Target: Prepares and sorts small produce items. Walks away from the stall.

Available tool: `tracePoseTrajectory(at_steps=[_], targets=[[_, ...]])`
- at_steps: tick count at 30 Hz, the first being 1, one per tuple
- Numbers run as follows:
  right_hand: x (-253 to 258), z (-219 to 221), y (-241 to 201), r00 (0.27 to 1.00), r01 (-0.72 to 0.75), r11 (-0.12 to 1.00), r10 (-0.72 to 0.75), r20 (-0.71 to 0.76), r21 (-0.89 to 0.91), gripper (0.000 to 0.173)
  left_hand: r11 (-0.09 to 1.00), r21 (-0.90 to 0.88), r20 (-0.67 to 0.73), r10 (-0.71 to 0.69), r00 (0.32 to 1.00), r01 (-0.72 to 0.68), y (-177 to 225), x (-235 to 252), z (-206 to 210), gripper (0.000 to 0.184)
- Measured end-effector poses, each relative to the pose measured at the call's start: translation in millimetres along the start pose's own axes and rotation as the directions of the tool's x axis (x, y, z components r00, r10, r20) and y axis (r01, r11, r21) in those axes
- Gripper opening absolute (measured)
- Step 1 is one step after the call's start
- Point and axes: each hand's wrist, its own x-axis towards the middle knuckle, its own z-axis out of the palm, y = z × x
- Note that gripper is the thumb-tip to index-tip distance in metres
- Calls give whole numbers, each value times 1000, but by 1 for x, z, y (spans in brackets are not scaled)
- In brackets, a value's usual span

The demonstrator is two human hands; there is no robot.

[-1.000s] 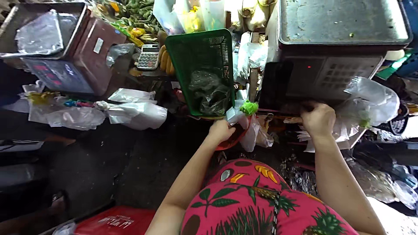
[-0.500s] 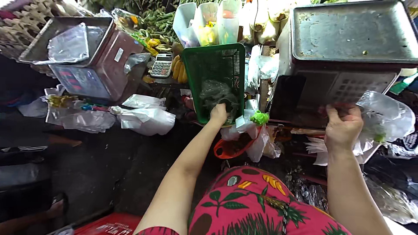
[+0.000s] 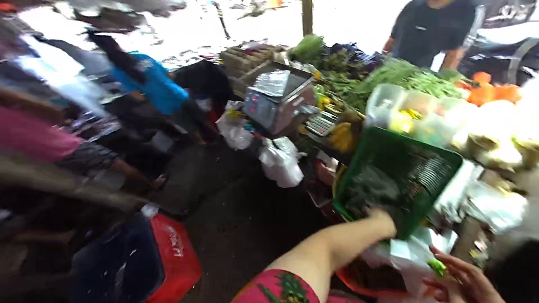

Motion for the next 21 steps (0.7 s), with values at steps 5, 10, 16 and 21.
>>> tracePoseTrajectory(at_steps=[5, 10, 16, 21], targets=[[48, 44, 35, 951, -193, 792, 296, 88, -580, 42, 993, 62, -19, -101, 995, 102, -2, 25, 11, 53], [88, 74, 66, 881, -351, 581, 471, -49, -734, 57, 986, -105, -136, 115, 984, -130, -50, 4, 0, 45], [108, 77, 117, 941, -295, 806, 338, -11, -513, 25, 912, -238, -270, 267, 925, -333, -100, -3, -10, 47], [107, 68, 124, 947, -320, 846, 293, -129, -427, 21, 814, -387, -417, 264, 870, -433, -132, 10, -6, 47]])
